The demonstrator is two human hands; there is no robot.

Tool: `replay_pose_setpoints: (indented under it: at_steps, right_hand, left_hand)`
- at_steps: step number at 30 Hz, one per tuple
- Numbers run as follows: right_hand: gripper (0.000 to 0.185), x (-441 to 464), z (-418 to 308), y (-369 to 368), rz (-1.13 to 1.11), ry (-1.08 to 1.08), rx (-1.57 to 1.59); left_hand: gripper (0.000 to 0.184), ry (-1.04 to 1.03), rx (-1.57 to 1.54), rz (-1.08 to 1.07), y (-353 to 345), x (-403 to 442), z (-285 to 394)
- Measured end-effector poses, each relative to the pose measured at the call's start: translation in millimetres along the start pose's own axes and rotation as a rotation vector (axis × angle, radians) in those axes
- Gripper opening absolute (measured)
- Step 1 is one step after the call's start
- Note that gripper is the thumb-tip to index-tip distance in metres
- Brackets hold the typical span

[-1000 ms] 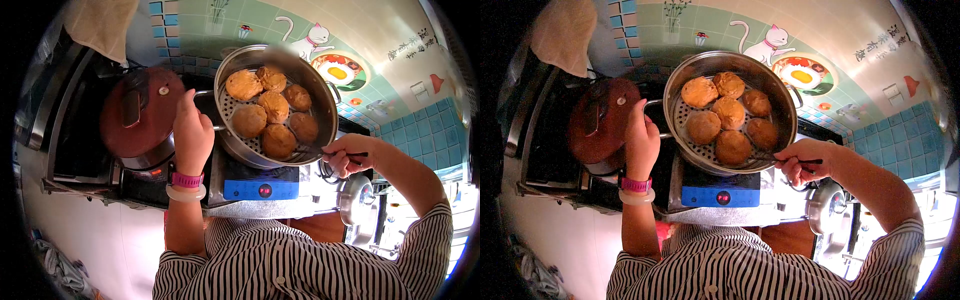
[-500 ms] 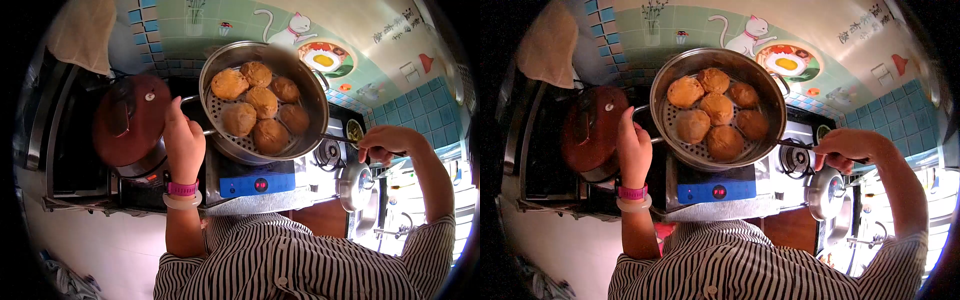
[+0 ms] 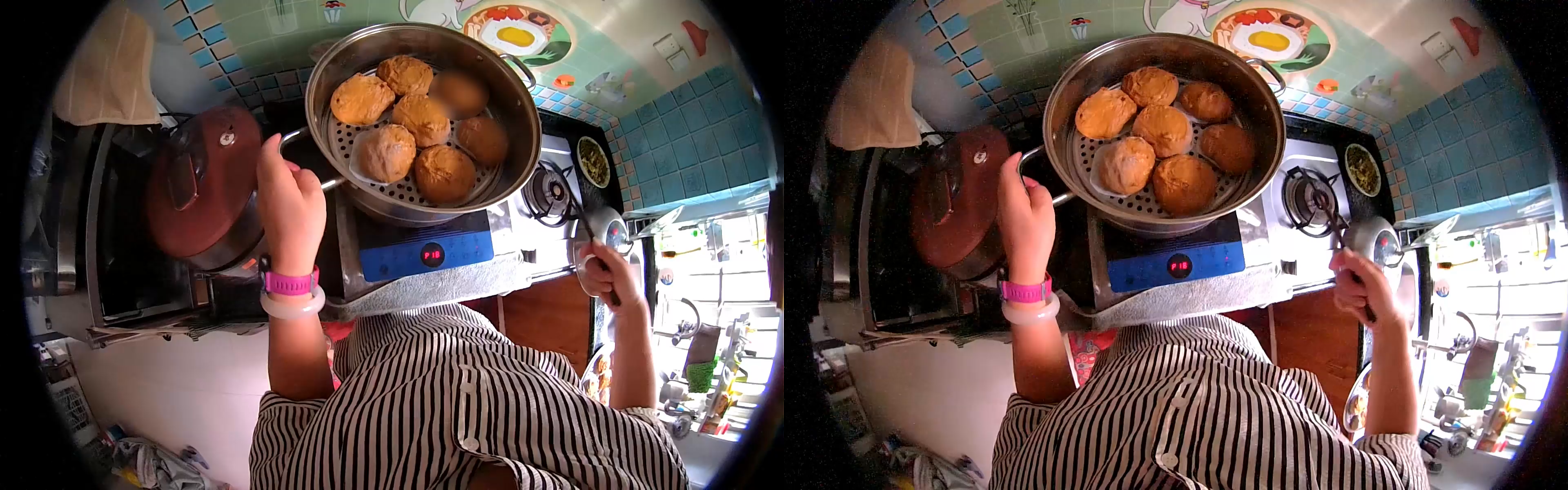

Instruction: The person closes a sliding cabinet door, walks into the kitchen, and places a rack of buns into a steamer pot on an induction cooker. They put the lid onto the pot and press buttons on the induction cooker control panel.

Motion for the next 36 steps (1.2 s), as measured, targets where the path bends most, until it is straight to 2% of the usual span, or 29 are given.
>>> replay_pose_setpoints:
  at_steps: [1, 5, 11, 17, 18, 22, 25, 27, 29, 30, 31, 34, 35, 36]
  right_hand:
    - [0.033, -2, 17, -4, -0.05, -0.001, 0.052]
    - [0.03, -9, 72, 7, 0.071, 0.005, 0.181]
    - [0.028, -37, 121, 26, 0.183, -0.002, 0.314]
    - [0.028, -67, 150, 43, 0.272, 0.03, 0.394]
    - [0.028, -72, 155, 47, 0.287, 0.038, 0.407]
    - [0.029, -83, 173, 70, 0.323, 0.044, 0.454]
    - [0.026, -92, 182, 88, 0.309, 0.06, 0.482]
    - [0.026, -103, 186, 107, 0.445, 0.061, 0.336]
    - [0.024, -114, 194, 128, 0.43, 0.071, 0.308]
    - [0.023, -122, 196, 139, 0.436, 0.045, 0.262]
    - [0.021, -127, 198, 149, 0.43, 0.018, 0.21]
    - [0.016, -152, 216, 199, 0.56, 0.02, 0.198]
    - [0.019, -160, 228, 221, 0.601, 0.031, 0.206]
    - [0.022, -168, 234, 238, 0.637, 0.034, 0.184]
  left_hand:
    - [0.046, -0.009, -0.023, -0.014, -4, 4, -3]
    - [0.045, -0.108, -0.026, -0.032, -15, 16, -6]
    - [0.04, -0.073, -0.034, -0.09, -8, 13, -2]
    - [0.036, -0.047, -0.051, -0.091, -7, 16, -2]
    - [0.037, -0.101, -0.066, -0.051, -8, 19, -6]
    - [0.039, -0.033, -0.004, -0.131, -11, 24, -10]
    - [0.04, -0.139, 0.041, -0.086, -15, 35, -27]
    - [0.042, -0.123, 0.06, -0.124, -11, 37, -21]
    - [0.044, 0.18, -0.091, -0.238, -13, 28, -29]
    - [0.053, 0.205, -0.026, -0.174, -8, 24, -35]
    - [0.053, 0.149, 0.029, -0.085, 2, 22, -26]
    - [0.048, 0.103, -0.148, 0.236, 41, -24, 15]
    - [0.043, 0.082, -0.058, 0.326, 53, -43, 28]
    - [0.041, 0.109, -0.149, 0.361, 57, -66, 41]
Point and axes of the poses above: each hand's wrist, its own x-axis towards the middle knuckle, its own y-axis out of the back of the hand, z = x × y, the point moved 9 cm from there along x, towards the middle knuckle, and after that the axes turned 10 degrees about x, right-handed, at the moved point
